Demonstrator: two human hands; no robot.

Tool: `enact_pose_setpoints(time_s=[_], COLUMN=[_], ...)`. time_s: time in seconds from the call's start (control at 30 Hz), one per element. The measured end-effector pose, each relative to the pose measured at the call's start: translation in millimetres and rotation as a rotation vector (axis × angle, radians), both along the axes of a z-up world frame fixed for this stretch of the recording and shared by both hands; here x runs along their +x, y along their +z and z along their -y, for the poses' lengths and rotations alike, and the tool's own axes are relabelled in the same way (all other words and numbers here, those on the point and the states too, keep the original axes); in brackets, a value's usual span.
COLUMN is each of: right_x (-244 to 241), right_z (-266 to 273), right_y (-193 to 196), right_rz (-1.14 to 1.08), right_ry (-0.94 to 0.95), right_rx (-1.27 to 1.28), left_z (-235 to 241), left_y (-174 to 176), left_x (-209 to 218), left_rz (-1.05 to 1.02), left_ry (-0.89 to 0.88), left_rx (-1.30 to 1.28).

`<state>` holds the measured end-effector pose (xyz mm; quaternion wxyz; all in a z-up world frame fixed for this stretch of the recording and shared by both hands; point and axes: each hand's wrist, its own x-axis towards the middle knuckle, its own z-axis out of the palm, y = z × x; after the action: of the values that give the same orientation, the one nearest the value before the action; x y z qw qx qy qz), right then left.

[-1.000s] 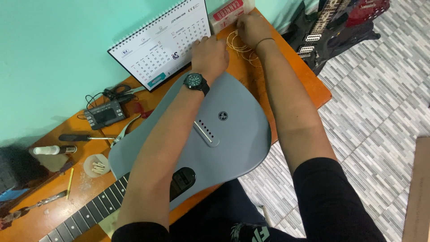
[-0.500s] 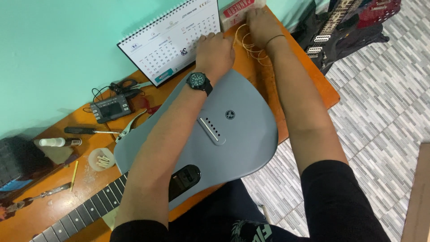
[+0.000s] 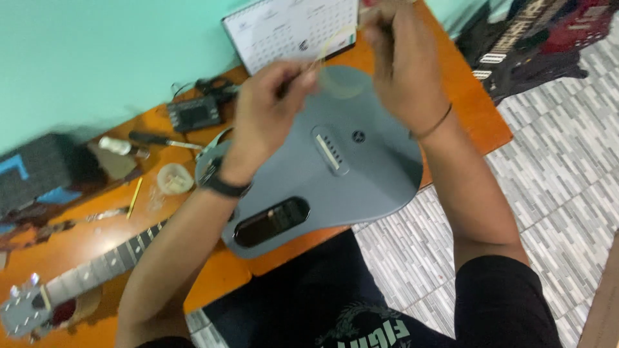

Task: The person wipes the body and neck of a grey electric guitar with a cloth, then installs a single string by threading it through the bridge, pulling it taut, and winding it onto the tuning peg at the headstock.

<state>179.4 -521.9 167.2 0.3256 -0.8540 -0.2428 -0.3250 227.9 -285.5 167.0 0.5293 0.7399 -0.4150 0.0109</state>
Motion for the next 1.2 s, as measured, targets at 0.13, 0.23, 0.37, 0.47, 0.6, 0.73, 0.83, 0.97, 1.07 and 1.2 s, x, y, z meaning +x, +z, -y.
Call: enact_pose_setpoints(time_s=[0.13,0.23,0.37,0.47,0.6,0.73,0.83,0.97,1.07,1.2], right_x=[-49,-81,-127,-156,-180,-180,-170,-154,-143,-139], right_z=[-91,-154,-213,-242,-276,-291,-297,-305,-303,-304], right_y=[-4,-18,-58,-116,-130,-116,-105,-95,-93,-86], right_rz=[-0.119,-0.392,-0.895,-1.041,-1.125,-1.083,-1.024,-0.939,-0.885,-0.804], right_ry=[-0.023,0.129,0.295,0.469,0.466,0.419,0.397,0.388,0.349,0.295], right_rx=[0.065,0.284,0.62,0.898,1.062,1.111,1.103,1.098,1.071,1.058], left_z=[-87,-140,-186,-207,-234,-246,-247,-246,-255,-260], left_y=[-8,-53,-98,-138,-155,-143,-115,-116,-102,-105], left_x=[-60,-102,-170,-212,-244,-244,-231,-213,-202,-196], left_rz=[-0.38,-0.702,-0.999,-1.079,-1.064,-1.073,-1.062,-0.911,-0.35,0.31], left_ry=[0.175,0.251,0.378,0.42,0.463,0.386,0.449,0.717,0.759,0.975], left_rx=[-0.182,-0.516,-0.901,-1.119,-1.204,-1.193,-1.17,-0.939,-0.654,-0.221])
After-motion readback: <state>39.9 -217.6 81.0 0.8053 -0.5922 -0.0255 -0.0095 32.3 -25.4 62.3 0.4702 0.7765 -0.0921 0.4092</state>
